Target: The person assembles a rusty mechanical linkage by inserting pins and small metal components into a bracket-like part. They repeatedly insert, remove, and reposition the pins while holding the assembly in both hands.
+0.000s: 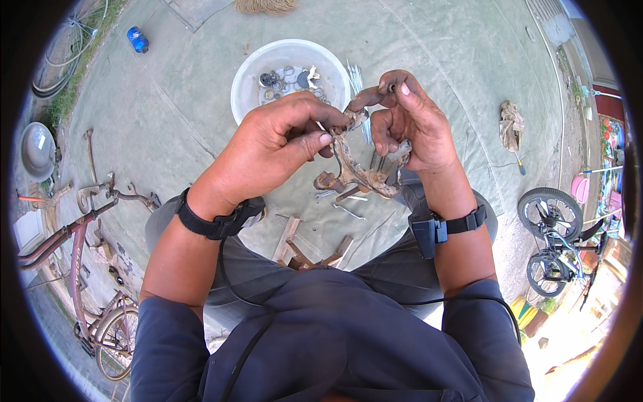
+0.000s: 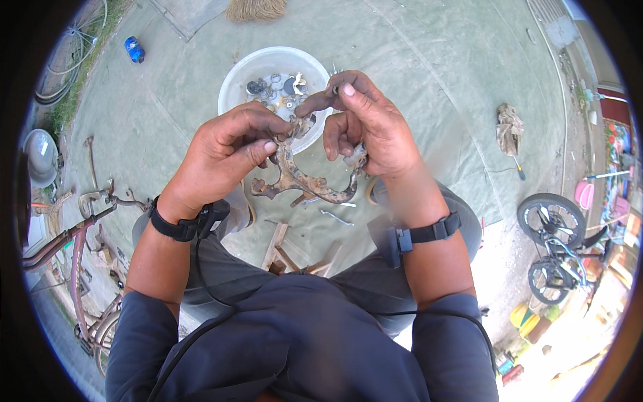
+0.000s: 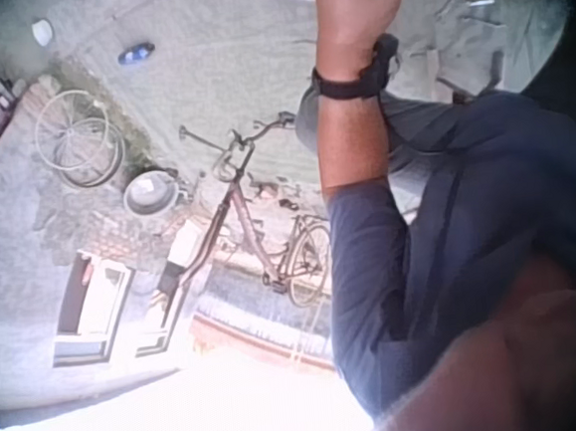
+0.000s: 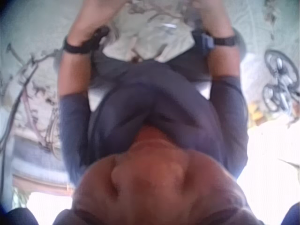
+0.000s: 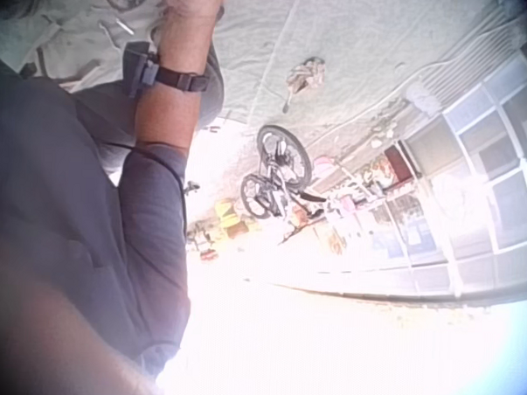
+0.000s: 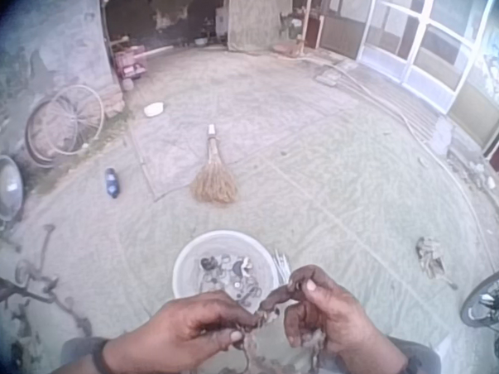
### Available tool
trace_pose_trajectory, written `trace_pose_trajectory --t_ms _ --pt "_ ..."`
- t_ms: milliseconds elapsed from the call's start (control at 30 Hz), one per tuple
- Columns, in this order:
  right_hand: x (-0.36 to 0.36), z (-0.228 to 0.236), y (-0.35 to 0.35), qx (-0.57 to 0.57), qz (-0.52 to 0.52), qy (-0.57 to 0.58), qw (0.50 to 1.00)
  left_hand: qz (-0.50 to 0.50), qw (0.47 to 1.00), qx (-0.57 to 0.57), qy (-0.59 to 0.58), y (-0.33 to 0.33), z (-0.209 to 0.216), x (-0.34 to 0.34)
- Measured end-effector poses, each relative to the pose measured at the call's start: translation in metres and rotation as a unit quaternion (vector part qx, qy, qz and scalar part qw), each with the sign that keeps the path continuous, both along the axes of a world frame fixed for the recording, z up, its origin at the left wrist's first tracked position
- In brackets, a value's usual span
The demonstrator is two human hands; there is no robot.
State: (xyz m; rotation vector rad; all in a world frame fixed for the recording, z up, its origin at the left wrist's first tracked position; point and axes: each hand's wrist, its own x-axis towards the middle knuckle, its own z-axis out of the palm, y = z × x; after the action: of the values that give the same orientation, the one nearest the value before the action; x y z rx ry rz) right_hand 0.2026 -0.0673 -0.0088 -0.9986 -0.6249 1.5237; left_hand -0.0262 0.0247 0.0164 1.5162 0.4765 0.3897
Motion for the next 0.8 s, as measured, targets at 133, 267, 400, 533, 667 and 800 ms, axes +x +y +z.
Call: trace_pose_trajectory --t_ms 133,267,400,533,667,800 --pt "0.0002 0.0001 -0.0004 0.003 -0.002 0.004 1.0 0.006 1.0 -0.01 0.003 -0.0011 0.0002 0.0005" --pt "-0.0001 -0.0002 -0.0002 0.008 -0.008 0.005 1.0 0.017 1.0 -0.024 0.009 -0.0021 -0.0011 0.0011" --pt "0.0003 0.0003 -0.0004 0.012 -0.01 0.006 1.0 0.024 0.999 -0.027 0.03 -0.0024 -0.0025 0.0015" --pt "0.001 0.001 -0.0008 0.012 -0.011 0.0 1.0 0.032 0.997 -0.057 0.04 -0.0034 -0.0033 0.0011" --pt "0.0017 0.0011 -0.0008 0.015 -0.009 -0.003 1.0 0.036 0.996 -0.075 0.036 -0.0042 -0.0061 0.0018" --pt "0.0016 0.0012 -0.0004 0.019 -0.008 0.0 1.0 0.041 0.994 -0.096 0.029 -0.0046 -0.0091 0.0019"
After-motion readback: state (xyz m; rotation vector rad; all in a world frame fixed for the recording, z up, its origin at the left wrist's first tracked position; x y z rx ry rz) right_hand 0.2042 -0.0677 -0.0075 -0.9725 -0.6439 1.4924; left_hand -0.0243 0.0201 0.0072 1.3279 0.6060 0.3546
